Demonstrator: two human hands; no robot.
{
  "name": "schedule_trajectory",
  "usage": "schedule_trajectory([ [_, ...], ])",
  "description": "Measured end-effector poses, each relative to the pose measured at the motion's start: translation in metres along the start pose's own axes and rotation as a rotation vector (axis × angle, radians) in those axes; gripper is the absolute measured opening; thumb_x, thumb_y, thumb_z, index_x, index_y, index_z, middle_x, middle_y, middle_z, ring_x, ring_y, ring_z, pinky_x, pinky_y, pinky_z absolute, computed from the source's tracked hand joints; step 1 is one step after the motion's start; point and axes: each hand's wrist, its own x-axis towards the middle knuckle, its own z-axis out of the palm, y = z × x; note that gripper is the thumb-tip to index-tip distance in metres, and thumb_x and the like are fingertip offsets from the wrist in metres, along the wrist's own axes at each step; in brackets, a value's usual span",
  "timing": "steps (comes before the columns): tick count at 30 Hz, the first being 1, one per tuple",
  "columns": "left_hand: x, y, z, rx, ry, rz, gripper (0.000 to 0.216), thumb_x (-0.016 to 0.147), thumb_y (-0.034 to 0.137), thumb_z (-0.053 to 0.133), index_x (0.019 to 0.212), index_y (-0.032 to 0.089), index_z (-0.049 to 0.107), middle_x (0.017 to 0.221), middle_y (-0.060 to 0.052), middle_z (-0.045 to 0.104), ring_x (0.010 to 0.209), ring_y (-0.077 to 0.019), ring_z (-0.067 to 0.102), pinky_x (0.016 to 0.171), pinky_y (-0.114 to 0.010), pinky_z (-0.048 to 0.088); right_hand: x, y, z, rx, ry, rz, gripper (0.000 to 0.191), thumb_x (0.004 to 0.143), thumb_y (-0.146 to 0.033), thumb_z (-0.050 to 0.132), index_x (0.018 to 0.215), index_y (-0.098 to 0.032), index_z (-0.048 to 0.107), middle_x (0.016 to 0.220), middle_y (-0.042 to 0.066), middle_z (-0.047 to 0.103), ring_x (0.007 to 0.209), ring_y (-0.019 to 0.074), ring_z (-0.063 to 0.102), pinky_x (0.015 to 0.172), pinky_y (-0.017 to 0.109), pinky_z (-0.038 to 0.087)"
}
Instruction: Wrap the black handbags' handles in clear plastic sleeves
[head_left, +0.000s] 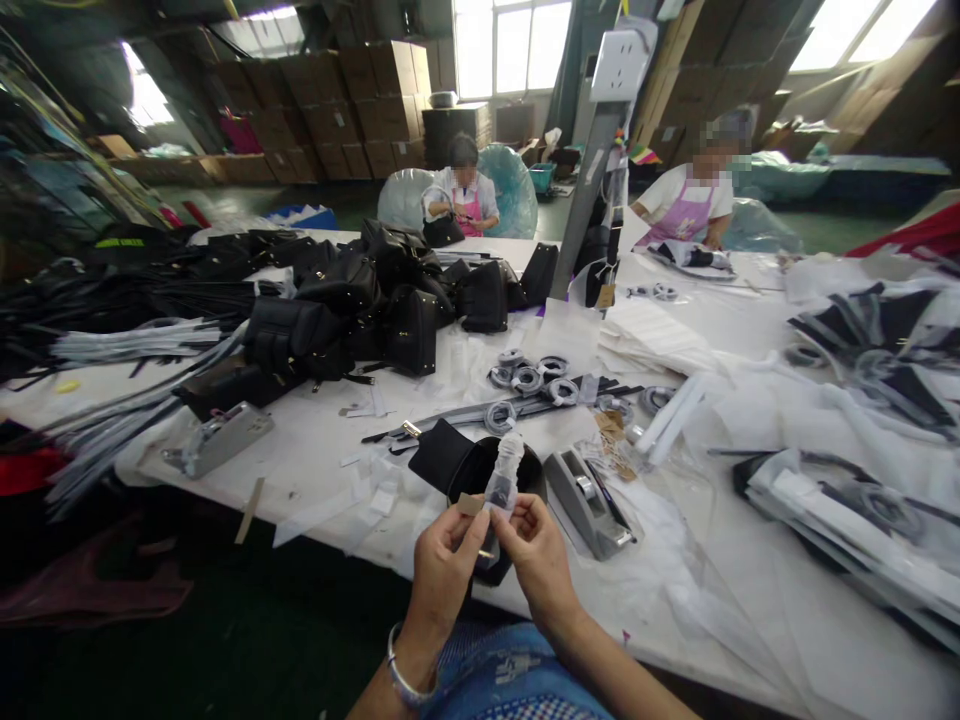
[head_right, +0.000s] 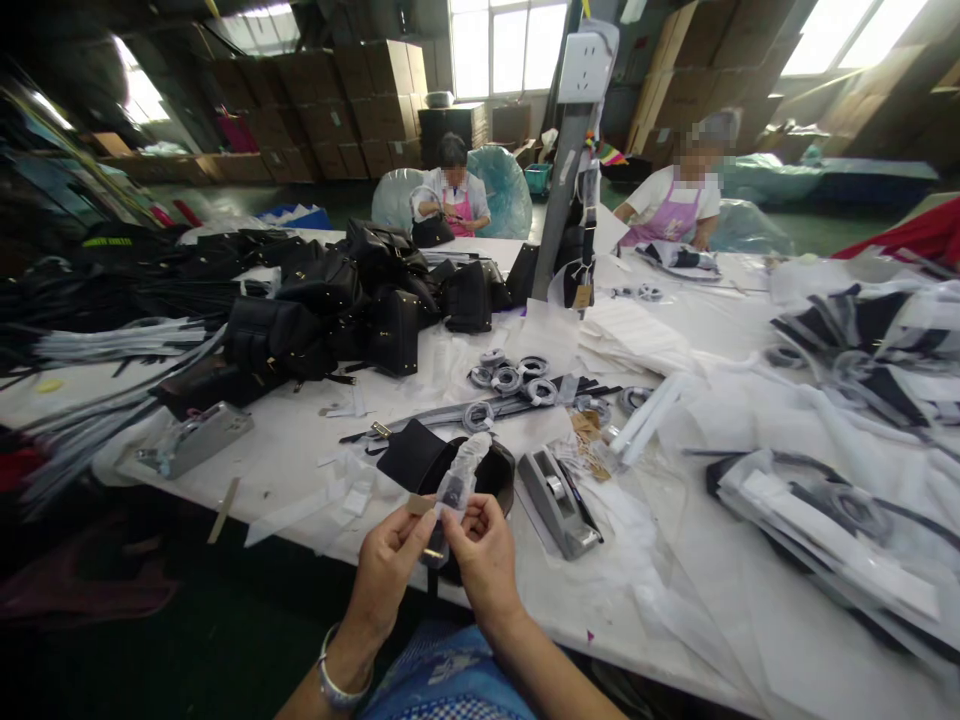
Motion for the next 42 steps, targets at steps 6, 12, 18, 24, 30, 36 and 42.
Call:
schedule_trajectory([
  [6,0.001,-0.002,-0.002,0.108,0.032,0.030,0.024,0.086,0.037,0.064,0.097,0.016,0.071,0.092,-0.006,0.076,0.085,-0.0227,0.072,0.073,-0.027,0.055,-0.005,0.002,-0.001,0.036,0.029,0.032,0.034,0.075,-0.041,0.077,0.093,-0.018,0.060,0.087,0.007,0.074,0.078,0.0188,0.068,0.071,0.029,0.053],
  [12,-0.001,-0.003,-0.004,0.621,0.212,0.308,0.016,0.088,0.025,0.061,0.097,0.021,0.073,0.093,-0.005,0.077,0.084,-0.0233,0.072,0.076,-0.030,0.056,-0.009,0.003,0.002,0.130,-0.051,0.054,0.034,0.076,-0.038,0.077,0.097,-0.017,0.060,0.094,0.008,0.074,0.089,0.0205,0.069,0.082,0.033,0.054],
  [18,-0.007,-0.012,0.001,0.959,0.192,0.617,0.029,0.093,0.013,0.049,0.115,0.015,0.068,0.111,-0.011,0.073,0.098,-0.0233,0.071,0.087,-0.033,0.057,-0.008,0.004,0.007,0.110,0.038,0.021,0.033,0.072,-0.037,0.080,0.087,-0.019,0.057,0.081,0.003,0.072,0.078,0.0169,0.068,0.076,0.029,0.055],
  [24,-0.011,-0.019,0.006,1.091,0.183,0.723,0.042,0.093,0.006,0.038,0.130,0.010,0.057,0.127,-0.015,0.064,0.114,-0.0246,0.064,0.096,-0.039,0.055,-0.009,0.001,0.006,0.164,0.019,0.045,0.033,0.075,-0.041,0.077,0.091,-0.018,0.060,0.085,0.004,0.072,0.083,0.0188,0.068,0.080,0.031,0.055],
  [30,-0.010,-0.019,0.000,0.917,0.118,0.592,0.043,0.095,0.011,0.037,0.134,0.013,0.055,0.134,-0.014,0.060,0.123,-0.0249,0.057,0.103,-0.043,0.050,-0.012,-0.006,0.003,0.161,-0.030,0.067,0.037,0.076,-0.043,0.076,0.100,-0.018,0.064,0.091,0.006,0.073,0.086,0.0201,0.069,0.083,0.033,0.055],
  [36,0.003,-0.003,-0.014,0.271,-0.073,0.091,0.035,0.092,0.033,0.056,0.122,0.019,0.064,0.127,-0.010,0.065,0.119,-0.0255,0.060,0.103,-0.039,0.049,-0.005,-0.002,-0.002,0.255,0.008,0.168,0.034,0.074,-0.041,0.078,0.095,-0.016,0.069,0.081,0.004,0.073,0.070,0.0143,0.066,0.073,0.027,0.055],
  [42,0.016,-0.001,-0.015,0.065,-0.224,-0.079,0.037,0.086,0.039,0.064,0.114,0.015,0.065,0.115,-0.012,0.070,0.106,-0.0265,0.066,0.096,-0.037,0.051,-0.008,0.003,0.002,0.233,0.009,0.192,0.038,0.076,-0.045,0.075,0.102,-0.017,0.072,0.089,0.006,0.075,0.073,0.0159,0.066,0.072,0.028,0.054],
])
